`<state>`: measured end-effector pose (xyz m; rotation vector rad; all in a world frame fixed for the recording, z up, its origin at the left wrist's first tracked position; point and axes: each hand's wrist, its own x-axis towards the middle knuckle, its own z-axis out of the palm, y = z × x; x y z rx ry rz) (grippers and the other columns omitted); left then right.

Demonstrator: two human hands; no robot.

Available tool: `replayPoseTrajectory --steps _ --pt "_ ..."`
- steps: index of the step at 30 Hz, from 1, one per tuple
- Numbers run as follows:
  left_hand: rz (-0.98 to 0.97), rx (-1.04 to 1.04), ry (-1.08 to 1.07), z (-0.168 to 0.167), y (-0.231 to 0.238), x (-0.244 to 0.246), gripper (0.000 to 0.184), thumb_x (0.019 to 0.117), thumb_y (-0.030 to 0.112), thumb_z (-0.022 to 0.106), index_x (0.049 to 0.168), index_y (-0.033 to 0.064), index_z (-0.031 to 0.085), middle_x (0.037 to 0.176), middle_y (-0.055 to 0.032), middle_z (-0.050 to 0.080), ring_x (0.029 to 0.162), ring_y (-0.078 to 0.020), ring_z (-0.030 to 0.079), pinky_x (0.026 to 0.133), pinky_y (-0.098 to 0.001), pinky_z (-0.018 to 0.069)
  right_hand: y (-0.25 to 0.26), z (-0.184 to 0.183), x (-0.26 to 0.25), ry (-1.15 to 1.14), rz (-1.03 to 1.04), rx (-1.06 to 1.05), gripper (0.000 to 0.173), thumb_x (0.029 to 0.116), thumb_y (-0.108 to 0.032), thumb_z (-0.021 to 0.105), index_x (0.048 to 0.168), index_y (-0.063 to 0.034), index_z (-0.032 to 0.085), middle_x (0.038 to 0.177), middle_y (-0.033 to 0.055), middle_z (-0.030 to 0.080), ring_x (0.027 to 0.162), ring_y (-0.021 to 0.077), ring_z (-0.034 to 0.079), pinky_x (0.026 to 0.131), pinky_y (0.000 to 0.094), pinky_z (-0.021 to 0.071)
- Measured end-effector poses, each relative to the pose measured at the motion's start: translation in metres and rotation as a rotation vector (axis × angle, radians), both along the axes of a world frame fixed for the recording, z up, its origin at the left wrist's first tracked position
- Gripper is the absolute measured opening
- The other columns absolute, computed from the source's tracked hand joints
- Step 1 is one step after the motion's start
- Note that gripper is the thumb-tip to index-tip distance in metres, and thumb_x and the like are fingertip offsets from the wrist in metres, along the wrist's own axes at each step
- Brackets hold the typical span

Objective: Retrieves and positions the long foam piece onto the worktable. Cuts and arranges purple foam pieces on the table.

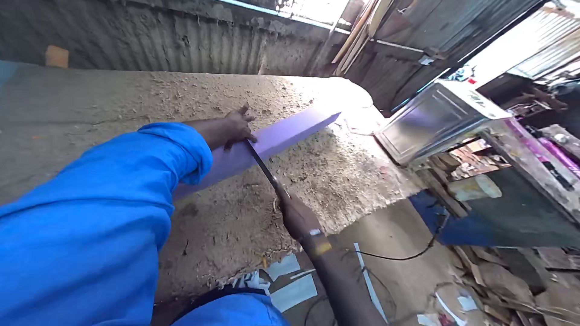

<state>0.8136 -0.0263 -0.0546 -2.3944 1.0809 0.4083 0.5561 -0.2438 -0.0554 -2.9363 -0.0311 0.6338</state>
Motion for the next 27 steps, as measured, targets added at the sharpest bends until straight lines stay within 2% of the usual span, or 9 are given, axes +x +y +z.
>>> replayPoseTrajectory --steps 4,7,13,15,17,19,22,25,27 --pt "-0.093 -0.029 -0.018 -0.005 -0.015 -0.007 0.057 0.0918 0.015 0.072 0.143 0.0376 0.061 0.148 0.0002 0.059 0.158 -0.0319 0.019 0.126 -0.0619 -0.0072 -0.027 0.006 -0.04 0.031 0.0 -0.03 0.06 0.1096 -0.031 0.038 0.164 -0.0427 0.015 0.129 0.0151 0.063 0.1 0.0343 0.071 0.083 0.0541 0.0586" --pt "-0.2 -0.11 -0.068 -0.001 -0.01 -0.016 0.048 0.0907 0.012 0.072 0.134 0.0326 0.07 0.164 0.0067 0.041 0.16 -0.0296 0.014 0.127 -0.0599 -0.005 -0.007 0.011 -0.019 0.031 0.013 -0.047 0.063 0.1096 -0.029 0.038 0.164 -0.0443 0.01 0.13 0.0161 0.062 0.099 0.0353 0.071 0.083 0.055 0.0584" --pt "-0.283 -0.107 -0.065 -0.006 -0.013 -0.015 0.043 0.092 0.007 0.068 0.131 0.0241 0.071 0.15 0.004 0.058 0.157 -0.0293 0.024 0.128 -0.0569 0.0005 0.029 0.001 0.04 -0.024 0.006 -0.015 0.068 0.1073 -0.027 0.045 0.162 -0.0499 0.012 0.125 0.0186 0.064 0.093 0.0395 0.071 0.073 0.0604 0.0578" --pt "-0.247 -0.087 -0.035 -0.003 -0.012 -0.016 0.052 0.0899 0.007 0.072 0.138 0.0257 0.066 0.154 0.0041 0.054 0.158 -0.0302 0.021 0.127 -0.0597 -0.0012 0.016 -0.006 0.023 -0.04 0.019 0.001 0.07 0.1069 -0.026 0.046 0.161 -0.0513 0.01 0.122 0.0181 0.065 0.088 0.0383 0.071 0.07 0.0595 0.0581" --pt "-0.211 -0.074 -0.032 -0.005 -0.011 -0.016 0.065 0.0849 0.011 0.078 0.144 0.031 0.061 0.158 0.0064 0.05 0.159 -0.0298 0.017 0.127 -0.0609 -0.0027 -0.011 -0.006 -0.017 0.005 0.02 -0.012 0.069 0.1076 -0.027 0.043 0.162 -0.0507 0.008 0.127 0.0153 0.063 0.091 0.0355 0.072 0.075 0.0574 0.0595" --pt "-0.196 -0.1 -0.044 -0.008 -0.01 -0.015 0.059 0.0893 0.009 0.073 0.144 0.0304 0.061 0.158 0.005 0.05 0.159 -0.0302 0.019 0.127 -0.0605 -0.0018 -0.03 -0.002 -0.046 0.044 -0.004 -0.01 0.064 0.1085 -0.029 0.04 0.163 -0.0457 0.012 0.128 0.0155 0.063 0.092 0.0346 0.071 0.078 0.0554 0.0595" --pt "-0.213 -0.122 -0.058 -0.012 -0.014 -0.018 0.046 0.0985 0.001 0.057 0.139 0.0211 0.066 0.158 0.0008 0.05 0.158 -0.03 0.021 0.128 -0.0581 0.0013 -0.01 -0.003 -0.018 0.057 0.006 0.004 0.064 0.1082 -0.027 0.042 0.164 -0.042 0.014 0.133 0.0172 0.062 0.095 0.0364 0.071 0.08 0.0572 0.0584" --pt "-0.228 -0.04 -0.068 -0.013 -0.022 -0.021 0.049 0.0943 0.006 0.067 0.141 0.0201 0.064 0.161 -0.0012 0.046 0.158 -0.0324 0.019 0.127 -0.0591 0.0 0.03 -0.024 0.048 -0.009 -0.001 0.065 0.071 0.1062 -0.023 0.048 0.163 -0.0474 0.011 0.133 0.0202 0.062 0.097 0.0431 0.07 0.077 0.0644 0.0567" --pt "-0.189 -0.023 -0.084 -0.01 -0.018 -0.023 0.055 0.0945 0.005 0.065 0.145 0.0251 0.061 0.162 0.0025 0.044 0.159 -0.0319 0.018 0.127 -0.0597 0.0003 0.031 -0.031 0.053 -0.041 0.014 0.068 0.072 0.106 -0.024 0.048 0.162 -0.0506 0.011 0.131 0.0199 0.063 0.093 0.0423 0.071 0.074 0.0635 0.0574"
